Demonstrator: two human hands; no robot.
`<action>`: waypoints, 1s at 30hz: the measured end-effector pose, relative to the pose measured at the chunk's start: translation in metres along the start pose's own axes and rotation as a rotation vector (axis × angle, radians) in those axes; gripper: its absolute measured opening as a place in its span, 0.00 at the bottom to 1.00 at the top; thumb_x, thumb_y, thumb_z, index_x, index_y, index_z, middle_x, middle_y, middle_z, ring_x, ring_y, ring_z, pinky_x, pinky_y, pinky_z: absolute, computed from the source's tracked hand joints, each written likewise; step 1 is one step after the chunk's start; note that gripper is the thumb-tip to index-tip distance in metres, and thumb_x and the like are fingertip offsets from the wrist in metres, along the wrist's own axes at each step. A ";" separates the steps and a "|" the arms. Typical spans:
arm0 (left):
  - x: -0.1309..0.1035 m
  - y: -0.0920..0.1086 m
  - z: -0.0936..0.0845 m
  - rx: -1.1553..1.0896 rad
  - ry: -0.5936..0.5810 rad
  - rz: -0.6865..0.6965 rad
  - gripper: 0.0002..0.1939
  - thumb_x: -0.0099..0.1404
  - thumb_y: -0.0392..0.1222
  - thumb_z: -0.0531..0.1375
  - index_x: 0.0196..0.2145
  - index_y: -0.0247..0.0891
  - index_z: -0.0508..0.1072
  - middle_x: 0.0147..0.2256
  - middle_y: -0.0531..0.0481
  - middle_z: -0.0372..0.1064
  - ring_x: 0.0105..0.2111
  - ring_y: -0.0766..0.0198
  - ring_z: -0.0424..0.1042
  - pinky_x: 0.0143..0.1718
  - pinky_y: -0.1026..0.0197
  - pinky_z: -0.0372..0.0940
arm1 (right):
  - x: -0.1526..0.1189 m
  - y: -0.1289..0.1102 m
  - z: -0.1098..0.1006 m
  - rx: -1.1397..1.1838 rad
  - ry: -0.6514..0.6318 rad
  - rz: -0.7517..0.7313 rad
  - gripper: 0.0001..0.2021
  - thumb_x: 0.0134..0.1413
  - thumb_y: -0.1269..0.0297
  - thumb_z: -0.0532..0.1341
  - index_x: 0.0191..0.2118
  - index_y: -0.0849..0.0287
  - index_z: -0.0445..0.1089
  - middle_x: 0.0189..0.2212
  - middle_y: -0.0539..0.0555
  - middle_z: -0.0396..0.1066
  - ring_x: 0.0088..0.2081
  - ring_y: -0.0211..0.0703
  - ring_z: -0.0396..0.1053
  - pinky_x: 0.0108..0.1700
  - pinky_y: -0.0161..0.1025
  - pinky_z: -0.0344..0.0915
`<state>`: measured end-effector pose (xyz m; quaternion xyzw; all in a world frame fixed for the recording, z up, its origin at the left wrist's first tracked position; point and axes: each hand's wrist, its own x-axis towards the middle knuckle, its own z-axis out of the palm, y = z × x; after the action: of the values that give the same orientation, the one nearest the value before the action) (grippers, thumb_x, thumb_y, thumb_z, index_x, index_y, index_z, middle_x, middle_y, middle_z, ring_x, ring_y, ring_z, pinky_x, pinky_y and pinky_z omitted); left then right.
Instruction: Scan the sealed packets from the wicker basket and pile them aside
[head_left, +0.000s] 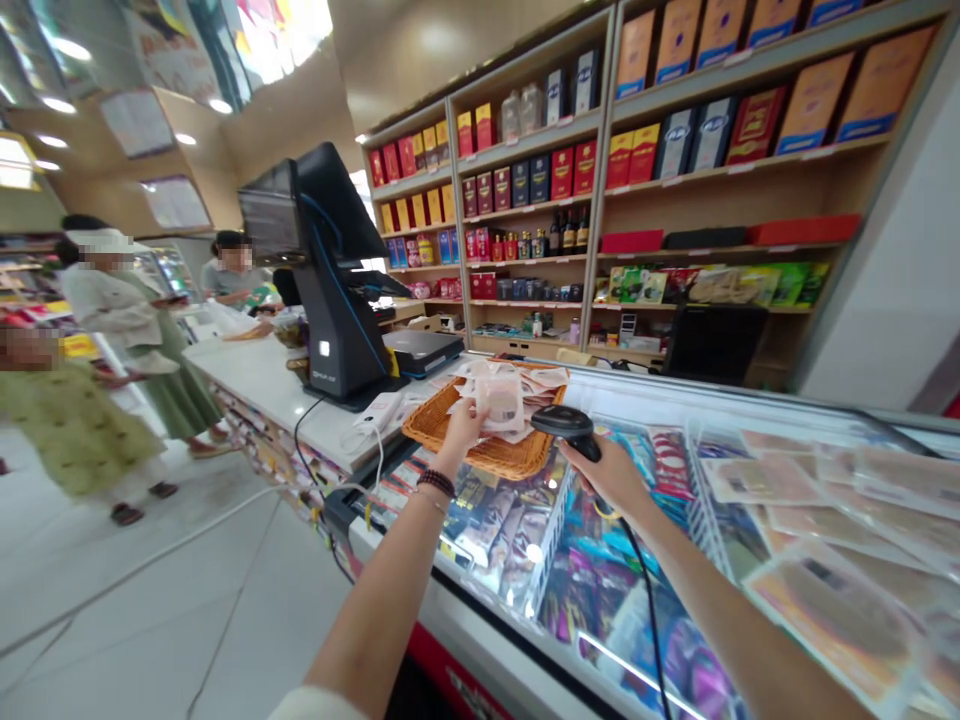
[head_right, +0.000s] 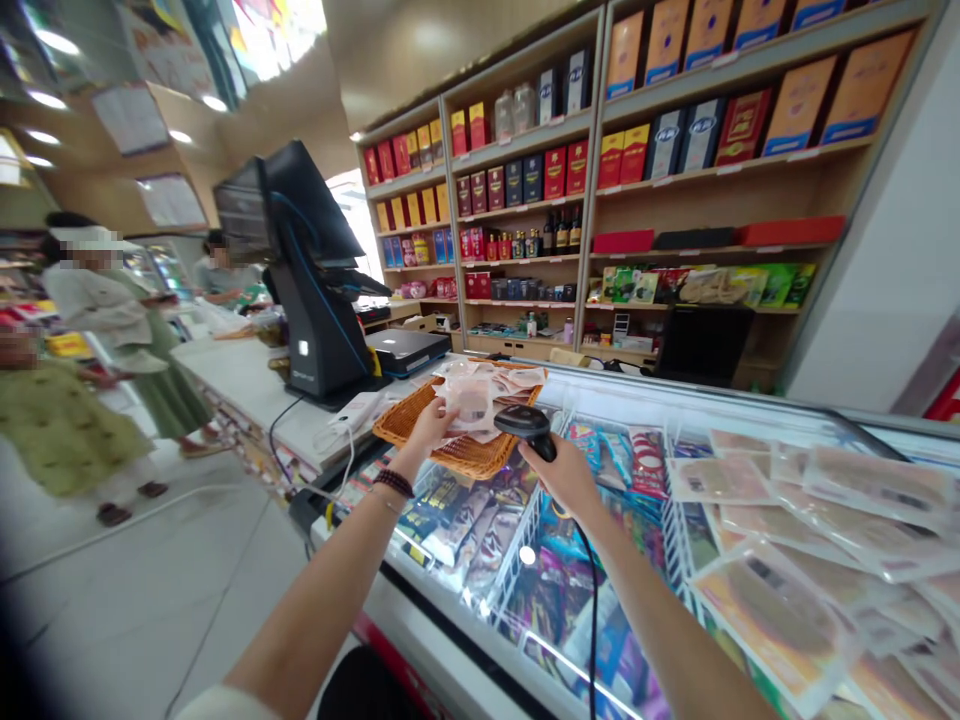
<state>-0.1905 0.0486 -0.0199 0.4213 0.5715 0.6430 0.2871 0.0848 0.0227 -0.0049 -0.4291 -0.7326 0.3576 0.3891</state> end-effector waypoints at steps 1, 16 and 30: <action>0.000 0.001 0.000 -0.069 -0.024 -0.053 0.16 0.58 0.38 0.74 0.35 0.38 0.69 0.29 0.51 0.73 0.32 0.60 0.78 0.39 0.55 0.77 | -0.001 -0.001 0.000 -0.009 0.001 0.000 0.19 0.53 0.41 0.60 0.27 0.52 0.64 0.12 0.46 0.64 0.14 0.43 0.65 0.22 0.38 0.59; 0.002 -0.001 -0.004 -0.165 -0.082 -0.161 0.19 0.65 0.39 0.70 0.44 0.40 0.63 0.33 0.52 0.76 0.32 0.61 0.81 0.35 0.56 0.79 | -0.008 -0.007 0.008 -0.043 -0.045 -0.037 0.16 0.55 0.45 0.58 0.26 0.51 0.63 0.11 0.48 0.65 0.14 0.44 0.64 0.23 0.38 0.59; -0.003 0.005 -0.002 -0.144 -0.052 -0.154 0.16 0.67 0.36 0.67 0.46 0.39 0.64 0.35 0.50 0.76 0.34 0.61 0.81 0.40 0.53 0.80 | -0.006 -0.007 0.005 -0.025 -0.012 -0.028 0.18 0.52 0.42 0.59 0.26 0.51 0.64 0.11 0.48 0.65 0.14 0.44 0.64 0.23 0.39 0.60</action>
<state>-0.1900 0.0441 -0.0155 0.3710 0.5468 0.6472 0.3801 0.0802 0.0137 -0.0023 -0.4215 -0.7451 0.3455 0.3844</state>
